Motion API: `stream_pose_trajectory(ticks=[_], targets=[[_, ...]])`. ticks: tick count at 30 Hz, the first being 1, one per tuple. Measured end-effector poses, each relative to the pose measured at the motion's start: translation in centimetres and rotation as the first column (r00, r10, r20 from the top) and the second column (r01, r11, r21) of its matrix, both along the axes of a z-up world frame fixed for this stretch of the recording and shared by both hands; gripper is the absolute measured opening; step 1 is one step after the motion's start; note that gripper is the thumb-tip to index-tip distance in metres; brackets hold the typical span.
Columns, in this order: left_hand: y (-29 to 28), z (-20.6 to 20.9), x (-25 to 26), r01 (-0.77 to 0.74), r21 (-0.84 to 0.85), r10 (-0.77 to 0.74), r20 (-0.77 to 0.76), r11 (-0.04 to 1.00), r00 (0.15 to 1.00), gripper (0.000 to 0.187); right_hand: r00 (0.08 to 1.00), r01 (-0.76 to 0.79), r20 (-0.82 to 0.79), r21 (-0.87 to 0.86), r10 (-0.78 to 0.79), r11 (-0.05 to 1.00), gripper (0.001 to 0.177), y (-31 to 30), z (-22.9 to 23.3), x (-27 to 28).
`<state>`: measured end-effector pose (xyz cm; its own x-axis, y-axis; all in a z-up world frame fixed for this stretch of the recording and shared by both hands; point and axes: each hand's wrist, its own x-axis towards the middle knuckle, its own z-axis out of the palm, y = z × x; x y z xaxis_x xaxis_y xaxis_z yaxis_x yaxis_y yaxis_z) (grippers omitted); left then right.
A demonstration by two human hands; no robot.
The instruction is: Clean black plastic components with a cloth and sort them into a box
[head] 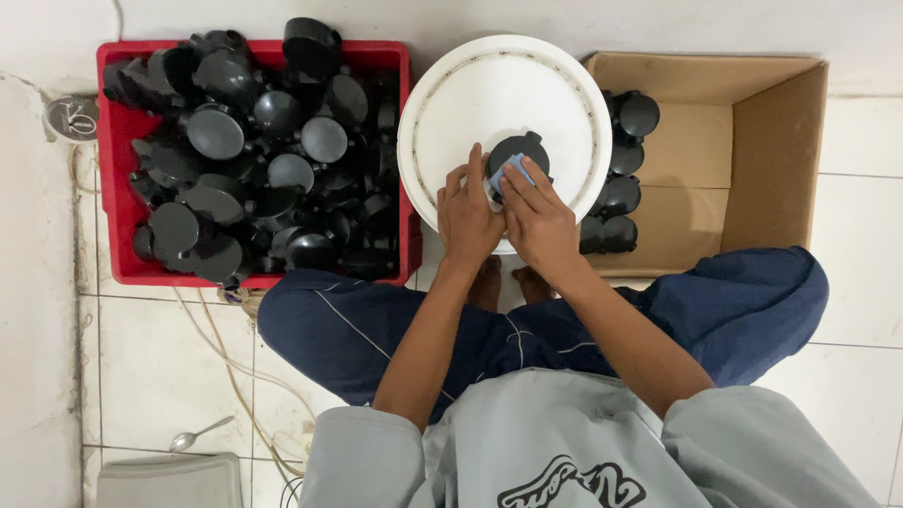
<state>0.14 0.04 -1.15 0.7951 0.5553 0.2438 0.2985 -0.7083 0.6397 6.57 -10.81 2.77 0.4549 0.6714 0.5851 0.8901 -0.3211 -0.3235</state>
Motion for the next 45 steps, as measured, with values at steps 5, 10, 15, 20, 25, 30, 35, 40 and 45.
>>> stream_pose_trajectory(ticks=[5, 10, 15, 20, 25, 30, 35, 40, 45], targets=[[0.1, 0.6, -0.1, 0.028, -0.018, -0.029, -0.03, 0.999, 0.999, 0.103, 0.999, 0.043, -0.012, 0.047, -0.043, 0.998, 0.023, -0.5, 0.4, -0.1], [0.1, 0.1, -0.1, 0.017, -0.011, -0.017, -0.031, 1.0, 0.999, 0.099, 0.998, 0.054, -0.041, 0.028, -0.053, 0.998, 0.023, 0.7, 0.3, 1.5], [0.1, 0.5, -0.2, 0.015, -0.008, -0.016, -0.051, 1.0, 0.999, 0.103, 0.998, -0.056, 0.003, -0.002, 0.056, 0.998, 0.023, 0.3, -0.4, 2.4], [0.0, 0.6, -0.2, 0.013, -0.028, -0.014, -0.035, 1.0, 0.999, 0.103, 0.991, -0.126, 0.034, -0.012, 0.126, 0.992, 0.023, -1.6, -0.3, 0.9], [0.2, -0.4, 0.0, 0.016, 0.004, -0.016, -0.022, 1.0, 1.0, 0.101, 0.994, -0.095, 0.059, -0.011, 0.096, 0.995, 0.023, -0.9, 0.0, 0.8], [0.2, -1.0, -0.1, 0.004, 0.001, -0.004, -0.023, 1.0, 1.0, 0.092, 0.994, -0.032, 0.104, -0.075, 0.04, 0.997, 0.021, 2.1, -0.5, 2.2], [0.2, -0.3, -0.2, 0.0, -0.02, -0.001, -0.035, 1.0, 0.999, 0.089, 0.991, -0.089, 0.097, -0.075, 0.096, 0.993, 0.021, 1.5, -0.1, 2.1], [0.2, -0.1, 0.0, 0.03, -0.063, -0.033, -0.044, 0.998, 0.998, 0.1, 0.993, -0.102, 0.06, -0.058, 0.106, 0.993, 0.023, -0.8, 0.0, 0.9], [0.0, -0.2, -0.1, 0.015, -0.034, -0.016, -0.042, 0.999, 0.999, 0.1, 0.998, -0.054, 0.04, -0.06, 0.056, 0.997, 0.022, -0.3, 0.6, 0.8]])
